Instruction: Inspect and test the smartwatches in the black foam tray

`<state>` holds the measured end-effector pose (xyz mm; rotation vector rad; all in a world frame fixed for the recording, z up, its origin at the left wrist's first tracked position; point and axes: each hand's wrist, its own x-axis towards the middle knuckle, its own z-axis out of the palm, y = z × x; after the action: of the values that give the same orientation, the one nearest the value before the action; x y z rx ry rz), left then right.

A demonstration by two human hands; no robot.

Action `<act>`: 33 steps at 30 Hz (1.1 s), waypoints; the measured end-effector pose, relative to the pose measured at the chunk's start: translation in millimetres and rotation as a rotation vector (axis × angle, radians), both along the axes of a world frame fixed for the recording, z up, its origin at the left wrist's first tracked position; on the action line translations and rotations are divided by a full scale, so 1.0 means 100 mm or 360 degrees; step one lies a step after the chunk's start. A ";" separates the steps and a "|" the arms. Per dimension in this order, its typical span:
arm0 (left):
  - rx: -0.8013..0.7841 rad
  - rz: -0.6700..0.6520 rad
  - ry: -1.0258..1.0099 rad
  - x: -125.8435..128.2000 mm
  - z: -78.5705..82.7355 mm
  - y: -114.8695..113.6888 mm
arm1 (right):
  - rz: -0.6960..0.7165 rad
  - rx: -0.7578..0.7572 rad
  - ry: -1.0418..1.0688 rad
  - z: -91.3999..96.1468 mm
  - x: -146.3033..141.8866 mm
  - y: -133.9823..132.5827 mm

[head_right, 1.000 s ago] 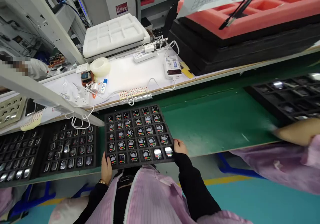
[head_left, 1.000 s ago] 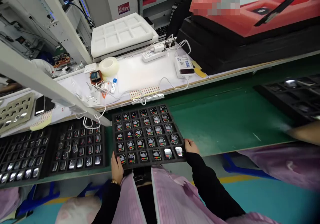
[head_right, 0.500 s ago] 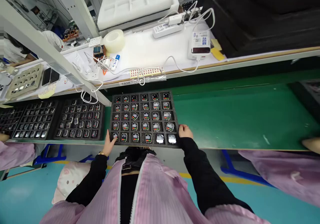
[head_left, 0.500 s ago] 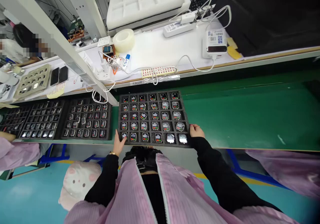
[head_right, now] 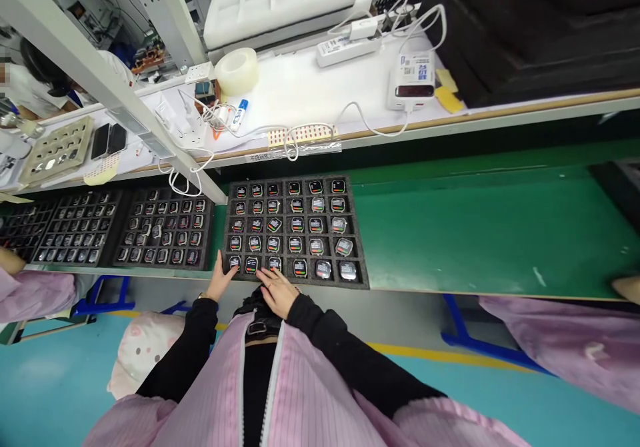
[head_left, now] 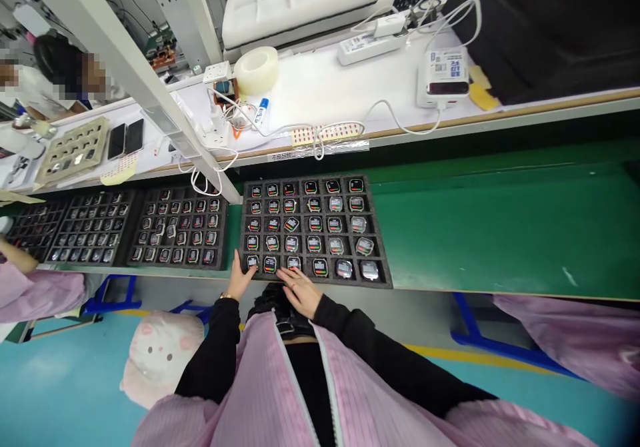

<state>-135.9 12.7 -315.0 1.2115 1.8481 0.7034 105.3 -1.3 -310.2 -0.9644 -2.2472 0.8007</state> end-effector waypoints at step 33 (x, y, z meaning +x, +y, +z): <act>0.0200 0.0096 -0.0047 0.02 -0.06 -0.05 | 0.0016 0.0049 -0.0161 -0.02 -0.28 0.27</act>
<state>-133.5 7.2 -321.2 1.2225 1.8455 0.8779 77.1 25.4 -312.2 -1.0009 -2.3452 0.7346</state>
